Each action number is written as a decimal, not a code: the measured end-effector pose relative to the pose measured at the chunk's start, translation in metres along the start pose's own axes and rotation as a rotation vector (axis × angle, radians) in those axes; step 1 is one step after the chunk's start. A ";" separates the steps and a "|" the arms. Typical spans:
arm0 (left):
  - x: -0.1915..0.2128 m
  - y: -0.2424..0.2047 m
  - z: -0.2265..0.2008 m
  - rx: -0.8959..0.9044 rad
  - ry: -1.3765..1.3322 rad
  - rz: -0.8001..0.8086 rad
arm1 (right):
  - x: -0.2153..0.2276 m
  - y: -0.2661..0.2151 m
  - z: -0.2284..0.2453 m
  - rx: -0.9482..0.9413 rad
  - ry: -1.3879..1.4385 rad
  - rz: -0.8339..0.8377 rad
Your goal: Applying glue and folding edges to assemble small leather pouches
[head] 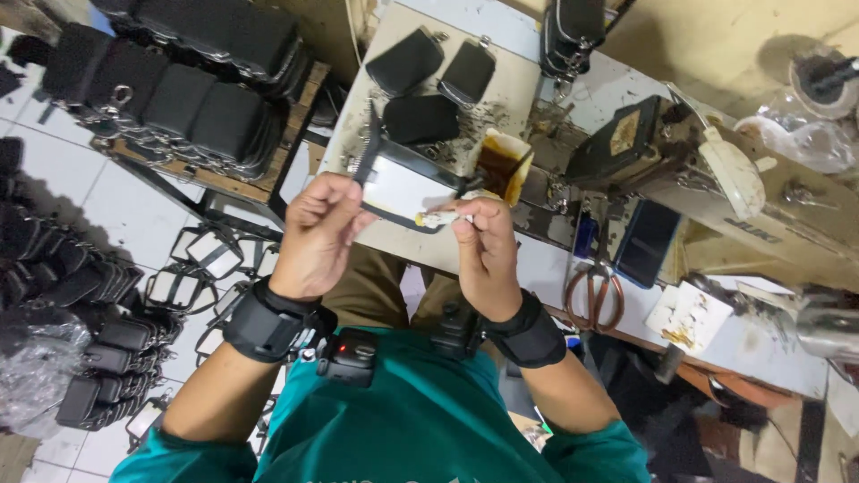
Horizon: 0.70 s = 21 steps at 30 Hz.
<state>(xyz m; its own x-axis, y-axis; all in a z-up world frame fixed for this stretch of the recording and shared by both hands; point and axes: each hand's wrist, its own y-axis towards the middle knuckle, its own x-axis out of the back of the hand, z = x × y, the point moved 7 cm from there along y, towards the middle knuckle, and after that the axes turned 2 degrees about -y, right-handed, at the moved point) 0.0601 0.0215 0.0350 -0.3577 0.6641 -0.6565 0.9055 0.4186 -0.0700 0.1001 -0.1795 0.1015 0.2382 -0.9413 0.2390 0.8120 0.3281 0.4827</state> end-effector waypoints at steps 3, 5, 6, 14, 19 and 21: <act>0.011 -0.004 -0.014 -0.008 -0.018 -0.076 | 0.040 0.010 -0.003 -0.038 -0.069 -0.117; 0.030 -0.005 -0.013 0.010 -0.055 -0.113 | 0.072 0.025 -0.006 -0.028 -0.197 -0.129; 0.040 -0.005 -0.013 0.014 -0.086 -0.153 | 0.087 0.033 -0.006 -0.011 -0.312 -0.137; 0.070 -0.009 0.006 0.044 -0.167 -0.226 | 0.082 0.060 -0.064 0.124 -0.925 0.115; 0.066 -0.012 0.006 0.058 -0.128 -0.247 | 0.063 0.065 -0.070 0.173 -0.995 0.227; 0.065 -0.012 0.009 0.073 -0.143 -0.250 | 0.058 0.066 -0.073 0.184 -1.022 0.283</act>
<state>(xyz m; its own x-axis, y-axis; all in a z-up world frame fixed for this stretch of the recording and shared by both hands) 0.0281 0.0543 -0.0139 -0.5406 0.4503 -0.7106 0.8092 0.5092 -0.2930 0.2063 -0.2183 0.0861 -0.2226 -0.3454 0.9117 0.6846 0.6104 0.3984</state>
